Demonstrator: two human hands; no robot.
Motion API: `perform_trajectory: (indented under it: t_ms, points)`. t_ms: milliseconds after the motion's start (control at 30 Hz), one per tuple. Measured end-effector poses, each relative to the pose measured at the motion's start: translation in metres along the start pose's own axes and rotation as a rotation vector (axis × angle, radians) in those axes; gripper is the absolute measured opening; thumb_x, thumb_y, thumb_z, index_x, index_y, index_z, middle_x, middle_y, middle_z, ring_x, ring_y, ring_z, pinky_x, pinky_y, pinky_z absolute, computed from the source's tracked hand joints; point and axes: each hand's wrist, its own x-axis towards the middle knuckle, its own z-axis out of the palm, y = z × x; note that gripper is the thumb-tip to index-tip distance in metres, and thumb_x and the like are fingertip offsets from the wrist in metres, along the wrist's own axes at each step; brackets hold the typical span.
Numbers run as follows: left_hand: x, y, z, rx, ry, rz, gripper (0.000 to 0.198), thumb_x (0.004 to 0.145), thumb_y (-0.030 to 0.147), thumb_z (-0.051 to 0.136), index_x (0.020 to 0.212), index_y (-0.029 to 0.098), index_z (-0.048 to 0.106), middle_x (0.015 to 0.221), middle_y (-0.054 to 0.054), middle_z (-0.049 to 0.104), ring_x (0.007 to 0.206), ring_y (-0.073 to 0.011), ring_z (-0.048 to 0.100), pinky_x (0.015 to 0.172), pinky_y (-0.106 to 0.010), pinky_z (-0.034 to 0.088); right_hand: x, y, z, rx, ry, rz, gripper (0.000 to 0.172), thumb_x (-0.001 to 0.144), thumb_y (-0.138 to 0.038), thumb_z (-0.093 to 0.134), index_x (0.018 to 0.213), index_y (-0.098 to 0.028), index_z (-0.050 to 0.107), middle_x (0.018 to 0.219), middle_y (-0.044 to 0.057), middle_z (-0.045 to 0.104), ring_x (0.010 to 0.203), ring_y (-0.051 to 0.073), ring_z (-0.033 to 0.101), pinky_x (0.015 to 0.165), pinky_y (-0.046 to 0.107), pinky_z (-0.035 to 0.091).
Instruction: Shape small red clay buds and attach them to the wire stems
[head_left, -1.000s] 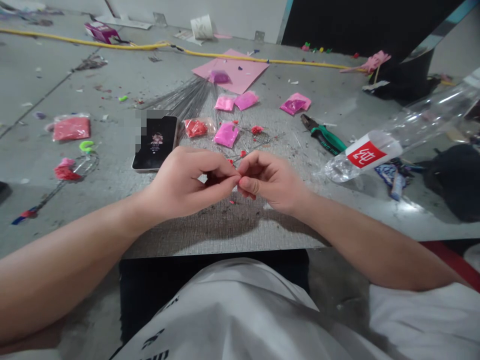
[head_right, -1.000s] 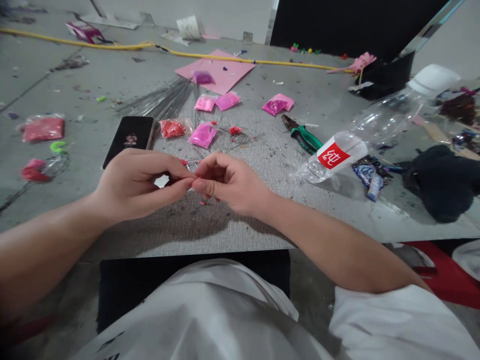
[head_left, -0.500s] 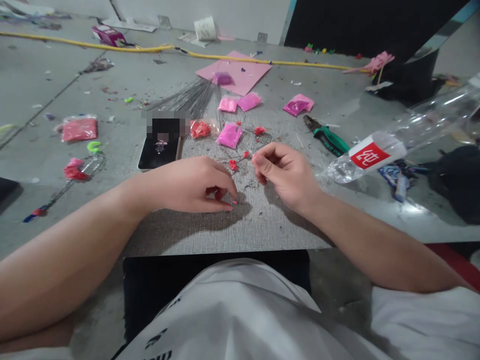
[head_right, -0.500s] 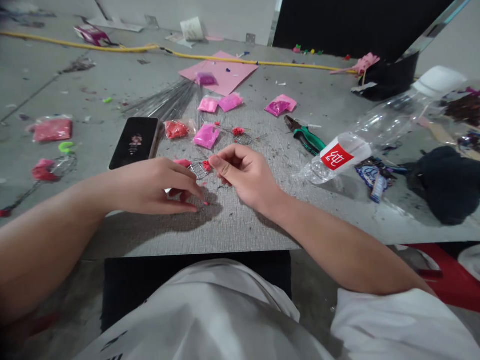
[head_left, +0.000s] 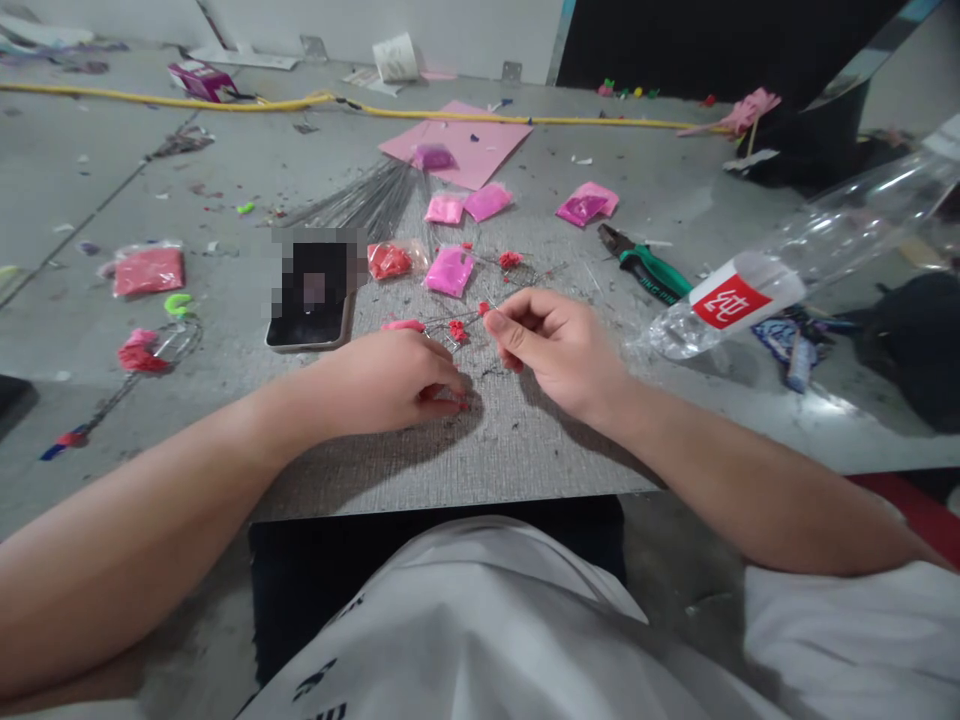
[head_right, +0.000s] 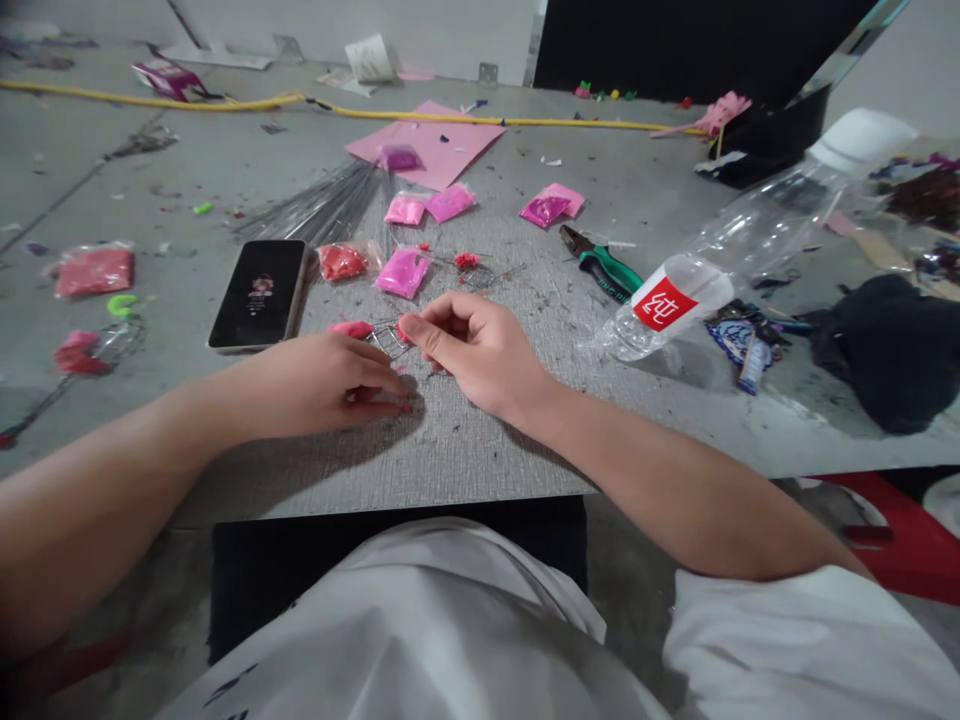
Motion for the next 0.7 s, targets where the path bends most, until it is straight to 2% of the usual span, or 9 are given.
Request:
perform_trajectory:
  t_ms: [100, 467, 567, 700]
  points:
    - [-0.0003, 0.0028, 0.0021, 0.089, -0.089, 0.019, 0.017, 0.096, 0.026, 0.062, 0.092, 0.026, 0.079, 0.082, 0.001, 0.075, 0.073, -0.0163, 0.065, 0.087, -0.034, 0.044, -0.0003, -0.0002, 0.0000, -0.010, 0.004, 0.008, 0.039, 0.081, -0.054, 0.084, 0.080, -0.018, 0.068, 0.063, -0.005, 0.063, 0.055, 0.007, 0.056, 0.051, 0.020, 0.044]
    - [0.0023, -0.0012, -0.0014, 0.105, -0.069, -0.021, 0.023, 0.098, 0.029, 0.058, 0.105, 0.027, 0.080, 0.098, -0.003, 0.079, 0.090, -0.0226, 0.069, 0.080, -0.033, 0.047, -0.0008, 0.0001, 0.0006, -0.016, -0.002, 0.011, 0.038, 0.082, -0.054, 0.083, 0.081, -0.019, 0.068, 0.063, -0.005, 0.062, 0.056, 0.007, 0.056, 0.051, 0.020, 0.044]
    - [0.0009, -0.0003, -0.0031, 0.103, -0.085, -0.009, 0.021, 0.097, 0.028, 0.060, 0.104, 0.026, 0.080, 0.096, -0.002, 0.078, 0.090, -0.0223, 0.068, 0.077, -0.032, 0.046, -0.0009, 0.0008, 0.0008, -0.004, -0.008, 0.014, 0.038, 0.083, -0.053, 0.083, 0.081, -0.019, 0.067, 0.064, -0.004, 0.062, 0.057, 0.007, 0.055, 0.051, 0.020, 0.044]
    - [-0.0011, 0.0034, -0.0018, 0.125, -0.093, 0.013, 0.018, 0.096, 0.025, 0.062, 0.101, 0.025, 0.079, 0.090, -0.001, 0.075, 0.081, -0.0188, 0.067, 0.082, -0.033, 0.046, -0.0011, 0.0005, 0.0011, -0.018, -0.011, 0.027, 0.039, 0.083, -0.053, 0.083, 0.080, -0.019, 0.066, 0.064, -0.004, 0.061, 0.058, 0.008, 0.054, 0.052, 0.021, 0.042]
